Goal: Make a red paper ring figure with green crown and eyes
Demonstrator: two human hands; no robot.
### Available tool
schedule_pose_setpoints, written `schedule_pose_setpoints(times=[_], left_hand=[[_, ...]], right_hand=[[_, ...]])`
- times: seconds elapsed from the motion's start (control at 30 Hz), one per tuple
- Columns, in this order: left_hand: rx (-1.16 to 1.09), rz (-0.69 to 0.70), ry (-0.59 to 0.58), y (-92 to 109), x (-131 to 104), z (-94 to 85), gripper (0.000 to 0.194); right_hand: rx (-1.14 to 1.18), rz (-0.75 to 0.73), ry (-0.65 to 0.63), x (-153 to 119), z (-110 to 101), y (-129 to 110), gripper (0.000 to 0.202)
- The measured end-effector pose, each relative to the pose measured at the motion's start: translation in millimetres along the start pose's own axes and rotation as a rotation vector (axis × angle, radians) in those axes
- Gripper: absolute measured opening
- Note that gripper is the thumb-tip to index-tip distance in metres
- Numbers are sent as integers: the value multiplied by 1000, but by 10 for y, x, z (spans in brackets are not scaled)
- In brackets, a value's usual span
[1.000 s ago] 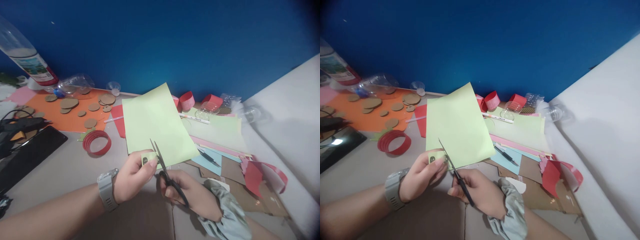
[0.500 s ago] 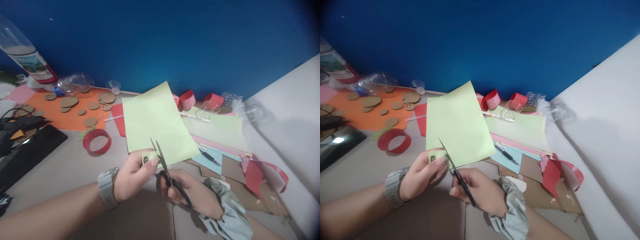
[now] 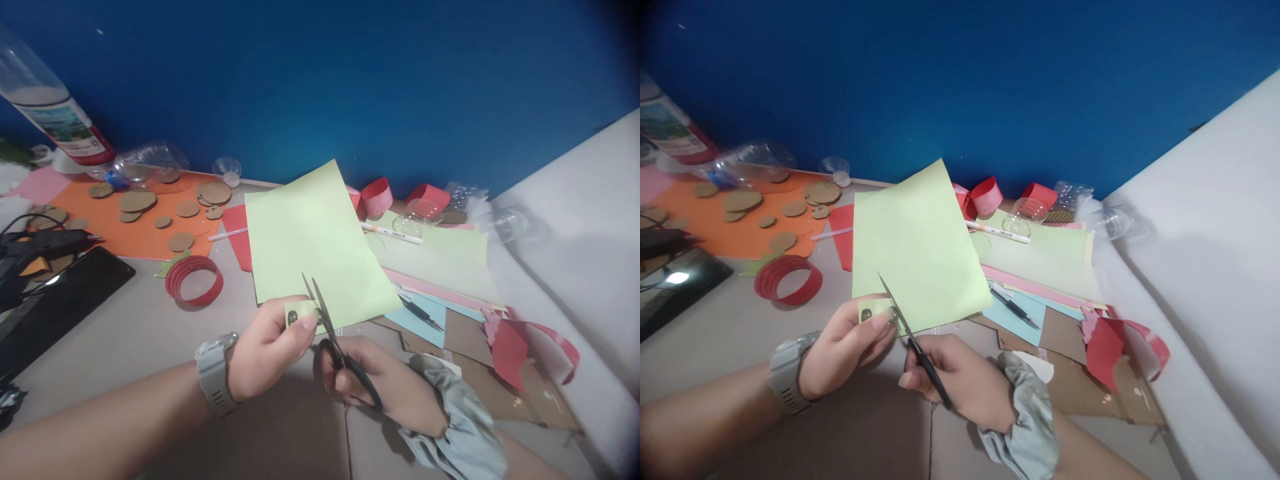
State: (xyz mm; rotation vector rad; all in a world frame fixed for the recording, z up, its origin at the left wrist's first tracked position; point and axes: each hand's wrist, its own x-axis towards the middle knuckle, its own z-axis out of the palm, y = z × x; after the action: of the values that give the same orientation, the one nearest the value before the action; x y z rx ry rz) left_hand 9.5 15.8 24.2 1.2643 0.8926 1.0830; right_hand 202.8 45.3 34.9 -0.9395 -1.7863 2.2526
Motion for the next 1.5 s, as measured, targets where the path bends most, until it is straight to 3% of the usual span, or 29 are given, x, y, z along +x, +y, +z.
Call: schedule_pose_setpoints(times=[0.63, 1.5], left_hand=[[30, -6, 12, 33, 8, 1, 50], [45, 32, 45, -3, -8, 19, 39]], right_hand=[[21, 10, 9, -8, 17, -8, 59], [42, -11, 26, 1, -1, 53, 57]])
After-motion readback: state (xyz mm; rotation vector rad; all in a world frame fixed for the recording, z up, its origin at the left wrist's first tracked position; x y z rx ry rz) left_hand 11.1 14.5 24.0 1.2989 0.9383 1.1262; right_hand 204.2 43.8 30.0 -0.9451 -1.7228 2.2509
